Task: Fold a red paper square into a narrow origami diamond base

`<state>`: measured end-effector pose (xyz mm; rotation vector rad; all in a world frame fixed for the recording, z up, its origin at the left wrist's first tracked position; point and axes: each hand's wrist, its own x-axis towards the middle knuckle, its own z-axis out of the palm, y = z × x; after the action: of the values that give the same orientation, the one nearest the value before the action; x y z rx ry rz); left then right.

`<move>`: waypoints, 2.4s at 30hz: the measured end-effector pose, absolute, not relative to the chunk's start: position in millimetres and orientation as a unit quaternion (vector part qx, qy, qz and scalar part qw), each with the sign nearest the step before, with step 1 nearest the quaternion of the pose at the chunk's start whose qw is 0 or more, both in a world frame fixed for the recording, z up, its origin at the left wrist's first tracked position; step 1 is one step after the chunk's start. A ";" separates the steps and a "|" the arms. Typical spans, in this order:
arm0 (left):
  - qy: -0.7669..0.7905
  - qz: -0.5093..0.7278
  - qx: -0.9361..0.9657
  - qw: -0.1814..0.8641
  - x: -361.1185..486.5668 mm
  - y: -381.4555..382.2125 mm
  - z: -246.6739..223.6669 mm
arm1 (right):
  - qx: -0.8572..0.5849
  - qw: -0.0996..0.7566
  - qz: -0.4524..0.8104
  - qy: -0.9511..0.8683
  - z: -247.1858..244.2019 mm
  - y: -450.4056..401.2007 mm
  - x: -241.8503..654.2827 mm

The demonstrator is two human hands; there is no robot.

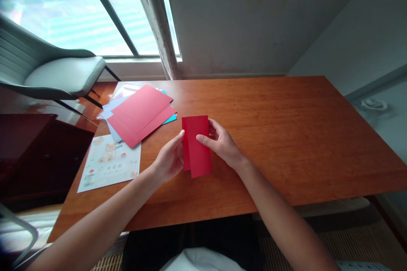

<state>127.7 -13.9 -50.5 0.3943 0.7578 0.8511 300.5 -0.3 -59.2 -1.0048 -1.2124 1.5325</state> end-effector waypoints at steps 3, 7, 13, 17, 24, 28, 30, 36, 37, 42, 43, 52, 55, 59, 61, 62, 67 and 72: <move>0.327 0.399 0.182 0.837 129.5 -13.4 -47.9 | -0.454 0.473 0.567 -0.499 -64.6 0.7 294.7; 0.344 0.397 0.213 0.824 130.2 -16.1 -47.5 | -0.477 0.467 0.539 -0.513 -69.7 -0.2 290.9; 0.370 0.405 0.223 0.806 131.8 -20.7 -46.8 | -0.455 0.478 0.557 -0.504 -62.1 -7.6 283.7; 0.384 0.410 0.222 0.797 133.1 -20.4 -47.1 | -0.439 0.475 0.585 -0.488 -54.0 -7.1 285.9; 0.399 0.276 0.363 0.796 124.0 -20.9 -47.2 | -0.458 0.415 0.568 -0.543 -37.4 8.3 314.5; 0.407 0.222 0.442 0.768 118.9 -18.9 -42.6 | -0.483 0.338 0.536 -0.605 -33.4 8.6 320.3; 0.401 0.219 0.458 0.762 116.2 -16.1 -39.9 | -0.490 0.357 0.522 -0.601 -36.0 7.5 321.4; 0.410 0.254 0.500 0.719 99.8 -2.4 -40.2 | -0.529 0.443 0.487 -0.536 -55.8 5.2 334.3; 0.422 0.261 0.503 0.708 97.5 -0.9 -41.3 | -0.534 0.455 0.485 -0.522 -59.2 4.6 336.4; 0.481 0.324 0.470 0.666 94.8 -4.6 -43.2 | -0.555 0.515 0.468 -0.455 -71.1 1.3 335.9; 0.486 0.337 0.457 0.665 95.4 -6.8 -42.7 | -0.557 0.524 0.461 -0.451 -72.7 0.9 334.2; 0.497 0.411 0.438 0.627 101.3 -12.8 -43.8 | -0.570 0.563 0.398 -0.447 -76.4 -1.9 326.8; 0.506 0.453 0.410 0.608 100.8 -10.6 -46.1 | -0.567 0.565 0.413 -0.434 -74.7 -1.9 328.4; 0.507 0.452 0.382 0.628 99.8 -11.7 -42.4 | -0.562 0.584 0.407 -0.421 -74.9 -2.0 330.0; 0.487 0.435 0.370 0.661 100.3 -14.0 -39.7 | -0.570 0.589 0.381 -0.428 -75.5 -2.6 329.7; 0.471 0.430 0.363 0.679 100.6 -15.1 -39.0 | -0.575 0.589 0.367 -0.433 -75.5 -3.1 329.2; 0.374 0.436 0.311 0.757 100.8 -18.6 -42.8 | -0.597 0.591 0.306 -0.448 -71.7 -6.8 325.1; 0.382 0.421 0.303 0.765 104.7 -20.3 -44.6 | -0.617 0.579 0.266 -0.463 -68.8 -10.3 321.8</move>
<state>104.7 -20.3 -44.6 0.6580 0.8296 0.9141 321.8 -10.3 -68.8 -1.4424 -1.0824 0.6217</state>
